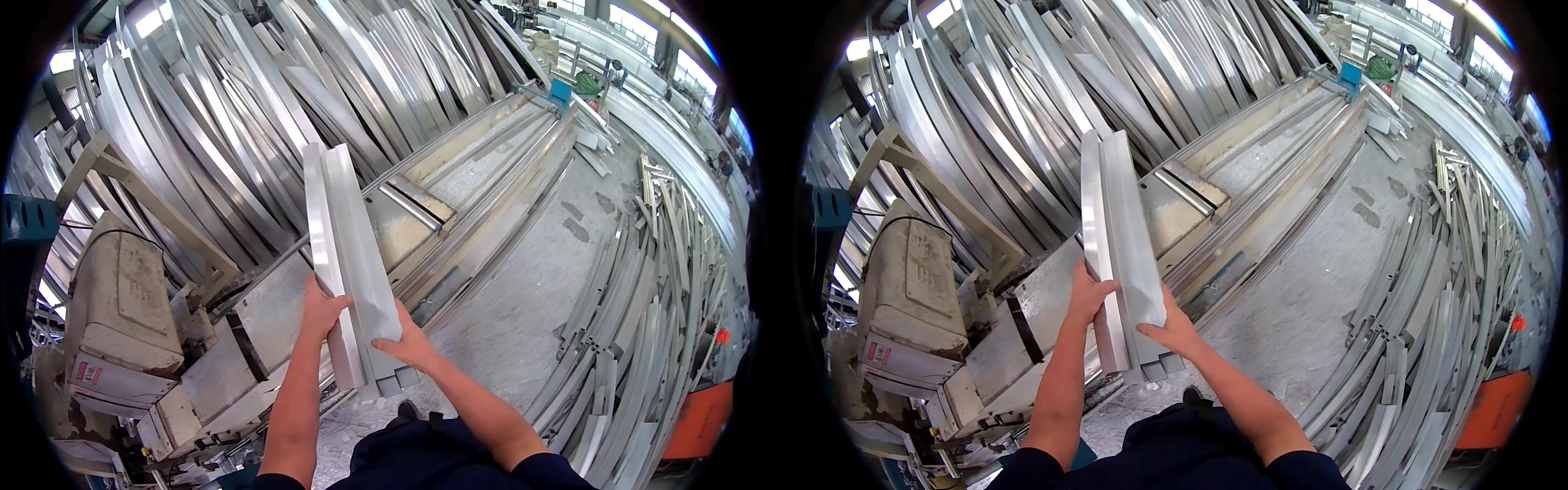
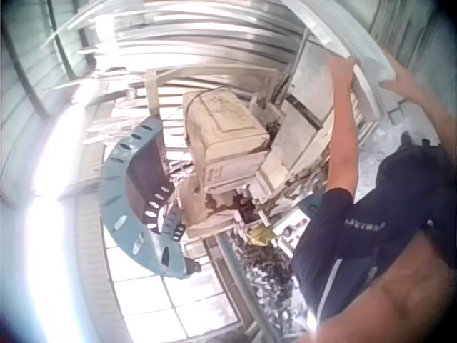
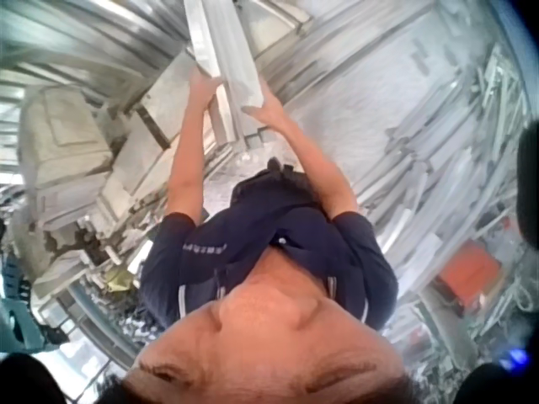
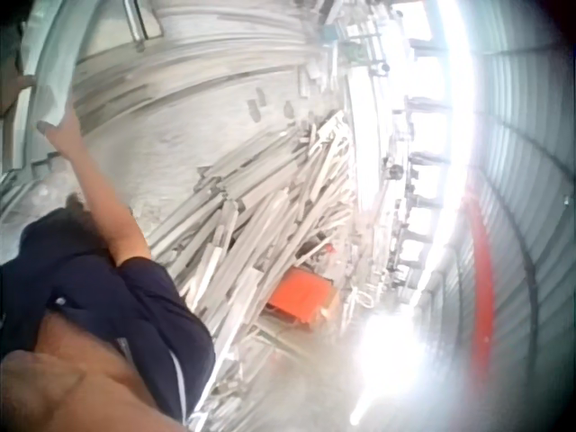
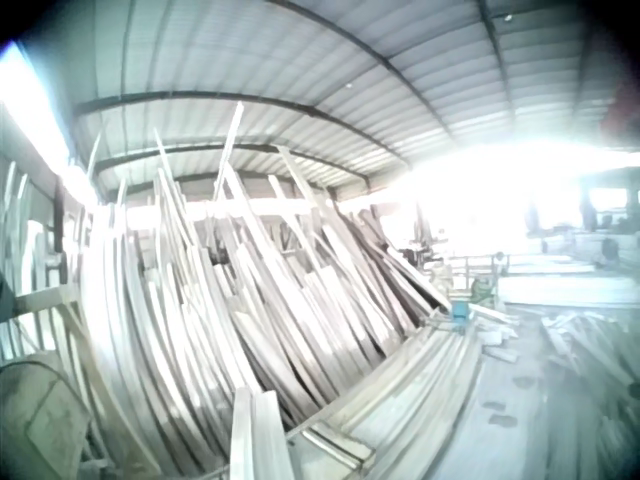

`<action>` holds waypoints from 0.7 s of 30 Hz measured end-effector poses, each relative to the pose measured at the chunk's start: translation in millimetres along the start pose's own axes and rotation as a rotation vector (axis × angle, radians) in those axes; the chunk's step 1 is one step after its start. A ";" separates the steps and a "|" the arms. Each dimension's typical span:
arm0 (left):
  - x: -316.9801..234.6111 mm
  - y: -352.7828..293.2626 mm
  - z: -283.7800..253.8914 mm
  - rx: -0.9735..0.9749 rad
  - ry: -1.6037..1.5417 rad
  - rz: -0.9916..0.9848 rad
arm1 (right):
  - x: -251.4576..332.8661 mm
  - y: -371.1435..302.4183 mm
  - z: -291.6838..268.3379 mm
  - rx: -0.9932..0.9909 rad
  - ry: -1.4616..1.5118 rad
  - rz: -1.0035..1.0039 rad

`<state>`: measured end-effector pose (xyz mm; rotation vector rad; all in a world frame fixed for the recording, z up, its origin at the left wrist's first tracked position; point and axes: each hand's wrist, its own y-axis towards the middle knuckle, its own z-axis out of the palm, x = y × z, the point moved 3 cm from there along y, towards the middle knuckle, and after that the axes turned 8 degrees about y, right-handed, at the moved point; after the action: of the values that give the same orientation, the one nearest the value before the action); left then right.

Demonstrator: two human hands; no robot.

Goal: The person selects long aluminum profiles from a pile, measures them with a tape measure, and cuts them using a chop saw. After each cut, the person removes the cut piece and places it aside, repeating the process with additional profiles.

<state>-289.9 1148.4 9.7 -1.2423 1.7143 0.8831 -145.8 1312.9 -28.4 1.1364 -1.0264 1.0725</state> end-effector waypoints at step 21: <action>-27.7 -0.1 48.6 -0.144 0.310 0.109 | 3.2 11.9 -9.3 -0.235 -0.380 0.173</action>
<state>-274.6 1201.9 14.6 -1.4528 2.0073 0.9286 -156.2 1323.6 -24.4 1.0947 -1.5322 0.8561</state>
